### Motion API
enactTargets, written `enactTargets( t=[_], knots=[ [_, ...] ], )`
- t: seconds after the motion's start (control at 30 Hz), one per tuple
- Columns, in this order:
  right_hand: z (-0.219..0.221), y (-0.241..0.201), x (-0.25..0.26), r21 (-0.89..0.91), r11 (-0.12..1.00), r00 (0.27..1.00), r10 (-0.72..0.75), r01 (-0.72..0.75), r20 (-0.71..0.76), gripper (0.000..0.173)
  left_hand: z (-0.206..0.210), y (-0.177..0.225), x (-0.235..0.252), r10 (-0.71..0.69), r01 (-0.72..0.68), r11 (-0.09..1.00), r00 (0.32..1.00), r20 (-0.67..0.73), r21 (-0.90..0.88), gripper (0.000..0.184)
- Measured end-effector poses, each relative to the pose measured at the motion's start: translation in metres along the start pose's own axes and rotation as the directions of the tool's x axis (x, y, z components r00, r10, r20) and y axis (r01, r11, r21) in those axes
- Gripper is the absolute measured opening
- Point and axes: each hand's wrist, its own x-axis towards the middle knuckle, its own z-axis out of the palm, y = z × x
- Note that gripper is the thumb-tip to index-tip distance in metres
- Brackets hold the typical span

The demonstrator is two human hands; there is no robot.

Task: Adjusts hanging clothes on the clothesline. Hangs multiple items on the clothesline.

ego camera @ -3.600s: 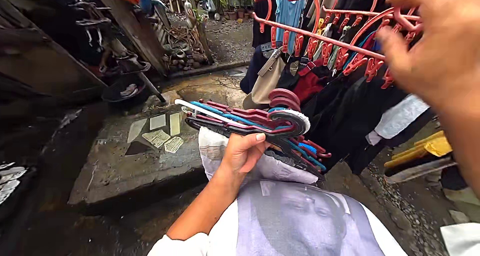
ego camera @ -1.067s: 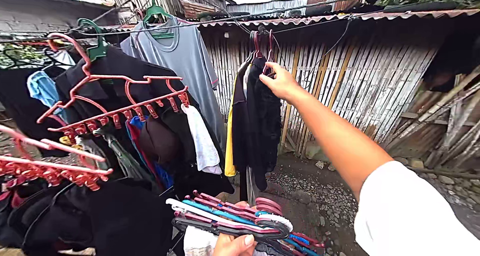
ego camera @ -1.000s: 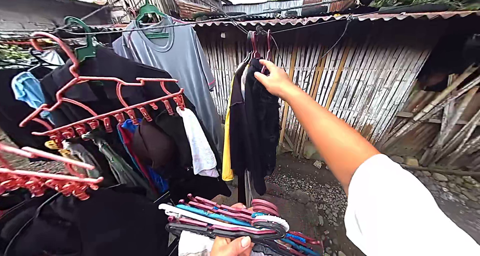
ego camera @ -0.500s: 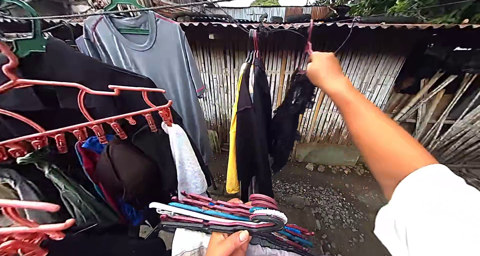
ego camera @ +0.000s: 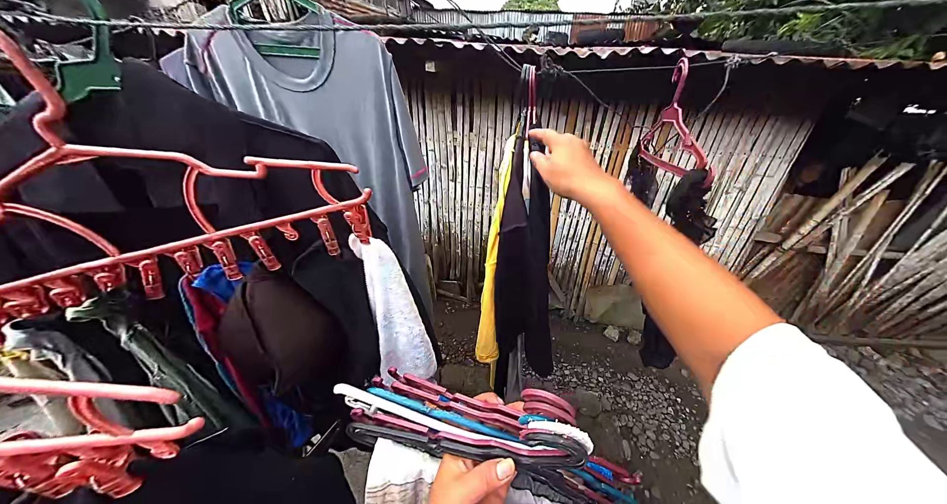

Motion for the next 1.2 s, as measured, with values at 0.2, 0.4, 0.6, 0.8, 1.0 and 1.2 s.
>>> enactTargets(
  t=[0.2, 0.4, 0.6, 0.8, 1.0, 1.2],
  knots=[
    [0.024, -0.001, 0.032, -0.052, 0.991, 0.992, 0.122, -0.120, 0.038, 0.041, -0.010, 0.007, -0.016, 0.072, -0.066, 0.996, 0.993, -0.094, 0.063, 0.039],
    [0.018, 0.004, 0.032, -0.276, 0.945, 0.982, 0.186, -0.174, 0.019, 0.034, -0.010, 0.007, -0.022, 0.103, -0.096, 0.993, 0.986, -0.129, 0.066, 0.040],
    [0.003, 0.003, 0.032, -0.286, 0.946, 0.986, 0.126, -0.154, -0.111, 0.031, -0.006, 0.003, -0.020, 0.090, -0.085, 0.995, 0.989, -0.115, 0.050, 0.043],
    [-0.037, 0.012, 0.032, -0.229, 0.968, 0.987, 0.072, -0.104, -0.142, 0.030, -0.003, -0.003, -0.012, 0.100, -0.098, 0.994, 0.994, -0.044, 0.043, 0.042],
    [-0.045, 0.025, 0.022, 0.441, 0.890, 0.994, 0.101, -0.112, 0.049, 0.023, -0.002, -0.008, -0.002, 0.090, -0.089, 0.996, 0.993, -0.073, 0.010, 0.045],
    [-0.053, 0.038, 0.020, 0.460, 0.878, 0.974, 0.199, -0.129, -0.107, 0.040, 0.001, -0.007, 0.002, 0.055, -0.051, 0.998, 0.993, -0.102, 0.039, 0.038]
  ],
)
